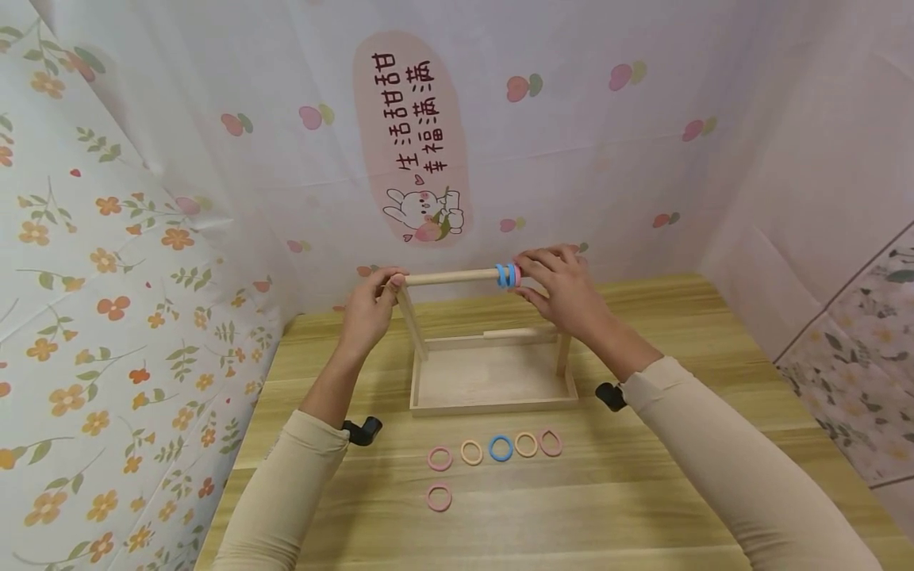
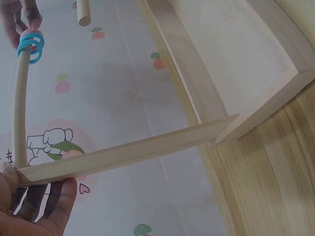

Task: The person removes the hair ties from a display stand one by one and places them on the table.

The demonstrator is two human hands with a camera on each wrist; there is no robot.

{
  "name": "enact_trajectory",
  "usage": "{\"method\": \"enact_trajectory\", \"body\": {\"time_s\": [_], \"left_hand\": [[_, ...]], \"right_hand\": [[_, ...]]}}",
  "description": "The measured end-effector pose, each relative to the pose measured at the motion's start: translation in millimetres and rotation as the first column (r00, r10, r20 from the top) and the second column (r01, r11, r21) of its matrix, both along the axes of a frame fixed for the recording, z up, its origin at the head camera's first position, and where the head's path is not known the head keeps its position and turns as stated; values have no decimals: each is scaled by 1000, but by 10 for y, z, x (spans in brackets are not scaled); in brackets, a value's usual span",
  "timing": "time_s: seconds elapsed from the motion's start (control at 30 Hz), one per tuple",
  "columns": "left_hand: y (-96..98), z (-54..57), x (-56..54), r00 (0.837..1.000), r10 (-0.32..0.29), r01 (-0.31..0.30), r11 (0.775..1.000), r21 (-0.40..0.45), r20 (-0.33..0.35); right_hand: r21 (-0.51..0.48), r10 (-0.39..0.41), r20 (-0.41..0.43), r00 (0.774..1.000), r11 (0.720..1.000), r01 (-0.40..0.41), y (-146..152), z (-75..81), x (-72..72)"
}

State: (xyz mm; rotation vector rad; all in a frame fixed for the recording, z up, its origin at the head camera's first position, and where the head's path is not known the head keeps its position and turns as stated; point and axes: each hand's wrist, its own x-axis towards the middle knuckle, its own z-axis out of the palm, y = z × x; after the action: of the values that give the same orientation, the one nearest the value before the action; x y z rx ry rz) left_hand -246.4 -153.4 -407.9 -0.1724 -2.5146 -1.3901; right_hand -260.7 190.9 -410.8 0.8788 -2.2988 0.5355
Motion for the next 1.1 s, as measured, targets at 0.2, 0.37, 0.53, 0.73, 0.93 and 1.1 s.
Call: {"method": "enact_trajectory", "body": {"time_s": [0.2, 0.37, 0.53, 0.73, 0.93, 1.1], "left_hand": [[5, 5, 4, 1000, -4, 4, 1000, 10, 3], [1, 23, 5, 1000, -5, 5, 1000, 7, 9], [0, 29, 14, 1000, 1, -1, 1000, 7, 24], [7, 31, 16, 1000, 10, -10, 1000, -6, 18], [12, 25, 10, 1000, 7, -7, 1000, 0, 17], [13, 31, 14, 1000, 7, -7, 1000, -2, 4]], "right_hand": [[8, 0, -9, 1000, 1000, 1, -5, -2, -15], [-12, -23, 7, 1000, 1000, 23, -30, 5, -29], [-8, -39, 3, 999, 999, 39, -17, 9, -27], [-9, -36, -23, 999, 999, 36, 20, 6, -11], [-8, -29, -60, 998, 1000, 28, 72, 9, 1], [-11, -38, -67, 997, 999, 37, 123, 16, 1]]}}
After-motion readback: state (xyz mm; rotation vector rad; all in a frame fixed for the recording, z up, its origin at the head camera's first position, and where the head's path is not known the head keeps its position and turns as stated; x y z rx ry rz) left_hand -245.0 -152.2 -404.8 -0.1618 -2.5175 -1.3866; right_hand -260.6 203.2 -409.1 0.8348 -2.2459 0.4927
